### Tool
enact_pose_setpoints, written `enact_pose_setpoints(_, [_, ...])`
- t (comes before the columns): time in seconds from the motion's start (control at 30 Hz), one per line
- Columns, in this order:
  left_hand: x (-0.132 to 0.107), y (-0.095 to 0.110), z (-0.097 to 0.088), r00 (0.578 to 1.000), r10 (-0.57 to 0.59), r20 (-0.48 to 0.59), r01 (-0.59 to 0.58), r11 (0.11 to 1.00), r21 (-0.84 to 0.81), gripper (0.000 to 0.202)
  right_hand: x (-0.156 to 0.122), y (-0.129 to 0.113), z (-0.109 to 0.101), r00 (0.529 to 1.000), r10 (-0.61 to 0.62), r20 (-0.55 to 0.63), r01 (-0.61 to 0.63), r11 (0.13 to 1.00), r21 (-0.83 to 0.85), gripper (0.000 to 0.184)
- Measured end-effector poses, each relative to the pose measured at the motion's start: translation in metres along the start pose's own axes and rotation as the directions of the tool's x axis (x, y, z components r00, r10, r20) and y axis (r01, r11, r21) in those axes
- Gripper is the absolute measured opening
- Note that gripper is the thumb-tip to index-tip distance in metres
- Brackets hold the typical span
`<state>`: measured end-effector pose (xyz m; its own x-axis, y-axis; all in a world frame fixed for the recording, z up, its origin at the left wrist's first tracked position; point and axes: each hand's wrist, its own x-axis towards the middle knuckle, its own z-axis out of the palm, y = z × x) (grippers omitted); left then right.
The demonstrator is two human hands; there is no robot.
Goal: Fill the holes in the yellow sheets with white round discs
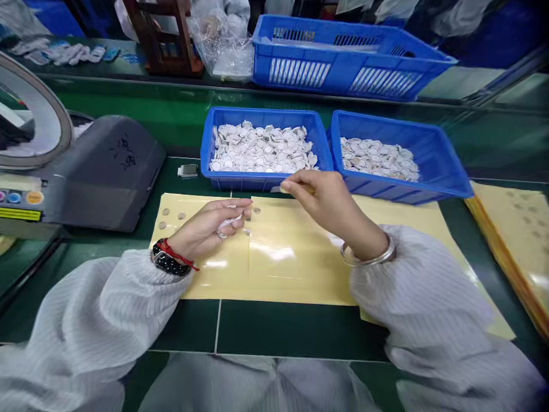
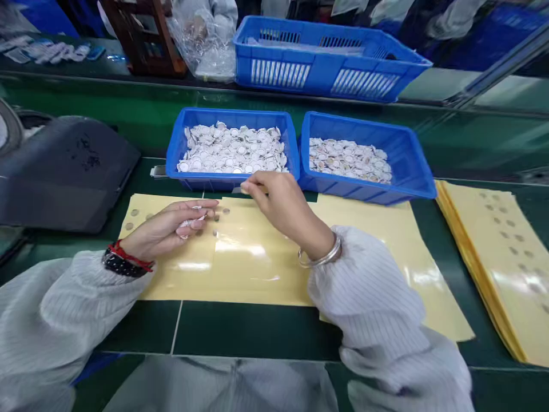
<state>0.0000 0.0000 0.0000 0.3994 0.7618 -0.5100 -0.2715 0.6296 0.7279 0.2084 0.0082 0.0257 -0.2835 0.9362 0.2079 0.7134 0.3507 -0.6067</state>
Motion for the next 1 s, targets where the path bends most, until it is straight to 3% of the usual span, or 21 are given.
enact_pose_setpoints(0.17, [0.009,-0.005,-0.002,0.999,0.020,-0.037,-0.021,1.000,-0.019,0.017,0.002,0.018,0.028,0.995,0.041,0.087,-0.043,0.999,0.025,0.010])
enact_pose_setpoints(0.3, [0.009,-0.004,-0.003,1.000,0.000,0.028,0.002,0.997,-0.075,0.018,0.004,0.025,0.041,0.989,0.111,0.100,-0.118,0.991,0.070,0.011])
enact_pose_setpoints(0.5, [0.004,-0.002,-0.002,0.995,0.008,0.100,-0.016,0.997,0.080,0.036,0.003,0.026,0.041,0.989,0.120,0.084,-0.123,0.992,0.040,0.012])
enact_pose_setpoints(0.73, [0.005,-0.003,-0.002,0.995,0.038,0.088,-0.048,0.991,0.122,0.020,0.000,0.025,0.044,0.981,0.153,0.116,-0.147,0.987,-0.060,0.026])
enact_pose_setpoints(0.83, [0.007,-0.004,-0.002,0.997,0.047,0.067,-0.054,0.993,0.101,0.018,-0.001,0.023,0.046,0.978,0.170,0.119,-0.160,0.983,-0.088,0.031])
enact_pose_setpoints(1.0, [0.008,-0.003,-0.004,0.996,0.005,0.087,-0.003,1.000,-0.019,0.024,-0.001,0.024,0.043,0.973,0.190,0.129,-0.193,0.981,0.010,0.037])
